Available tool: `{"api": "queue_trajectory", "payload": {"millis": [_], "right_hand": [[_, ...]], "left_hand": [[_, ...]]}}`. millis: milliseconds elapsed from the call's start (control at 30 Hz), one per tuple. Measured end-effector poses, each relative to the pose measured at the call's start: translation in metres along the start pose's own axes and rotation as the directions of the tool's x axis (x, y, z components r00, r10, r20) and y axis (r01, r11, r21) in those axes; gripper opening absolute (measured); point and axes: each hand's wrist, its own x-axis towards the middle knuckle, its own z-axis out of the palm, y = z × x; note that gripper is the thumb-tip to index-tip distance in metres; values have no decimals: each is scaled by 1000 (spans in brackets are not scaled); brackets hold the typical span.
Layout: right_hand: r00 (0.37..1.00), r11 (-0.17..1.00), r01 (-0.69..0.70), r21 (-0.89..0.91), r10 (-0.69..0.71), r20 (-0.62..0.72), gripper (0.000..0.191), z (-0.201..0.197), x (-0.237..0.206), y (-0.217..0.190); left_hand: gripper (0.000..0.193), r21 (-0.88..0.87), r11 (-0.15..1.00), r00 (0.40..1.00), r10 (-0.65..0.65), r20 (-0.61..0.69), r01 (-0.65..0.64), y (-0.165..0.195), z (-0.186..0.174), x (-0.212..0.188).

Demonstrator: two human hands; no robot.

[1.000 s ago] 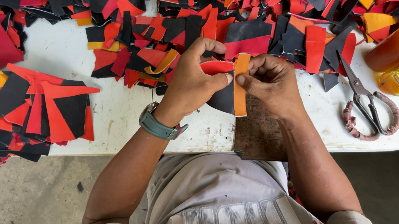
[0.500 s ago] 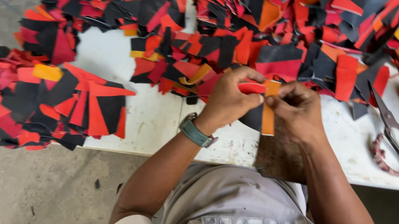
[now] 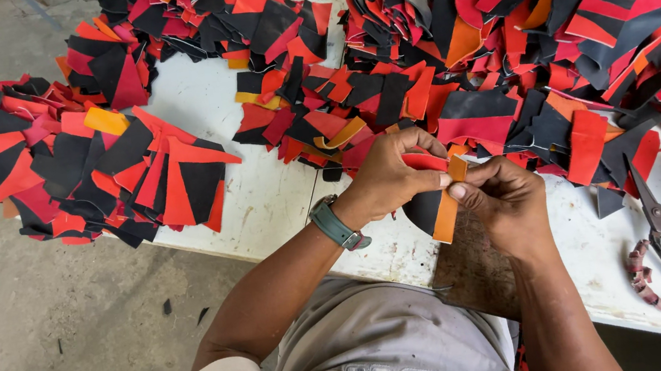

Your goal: The person assembles small craft parts by hand. They pick up red, black, and orange pieces from a table, align them, and press them together to form layered units. The person repeatedly handles individual pieces, aligns edges, and places the assembled units back on the table.

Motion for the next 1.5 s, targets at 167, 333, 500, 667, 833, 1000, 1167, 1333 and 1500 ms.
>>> {"api": "queue_trajectory", "payload": {"millis": [167, 333, 500, 667, 833, 1000, 1167, 1333, 1500], "right_hand": [[995, 995, -93, 28, 92, 42, 21, -9, 5, -6], [996, 987, 47, 154, -58, 66, 14, -8, 9, -5], [991, 930, 94, 356, -122, 57, 14, 1, 10, 0], [998, 948, -50, 315, 38, 44, 17, -3, 15, -3], [994, 935, -106, 338, 100, 35, 16, -6, 14, -5], [996, 956, -84, 282, 81, 21, 16, -5, 10, -6], [999, 987, -43, 156, 45, -8, 16, -4, 10, -10], [999, 995, -44, 86, 46, -23, 16, -2, 9, -16], [999, 997, -43, 64, 45, -29, 15, 0, 9, -16]], "left_hand": [[29, 113, 993, 996, -36, 87, 26, 2, -4, -2], [25, -97, 989, 990, -104, 91, 113, 3, -8, -4], [19, -266, 962, 998, -49, 36, 56, 5, -7, -4], [24, -67, 969, 969, -232, 85, 237, 10, -12, -6], [22, -86, 987, 983, -121, 140, 133, 16, -14, -4], [22, 13, 982, 975, -188, 120, 188, 22, -12, -6], [21, 198, 980, 996, -28, 85, 11, 26, -10, -8], [20, 225, 974, 997, -31, 65, 15, 29, -7, -8], [19, 266, 963, 998, -52, 37, 40, 33, -3, -10]]}}
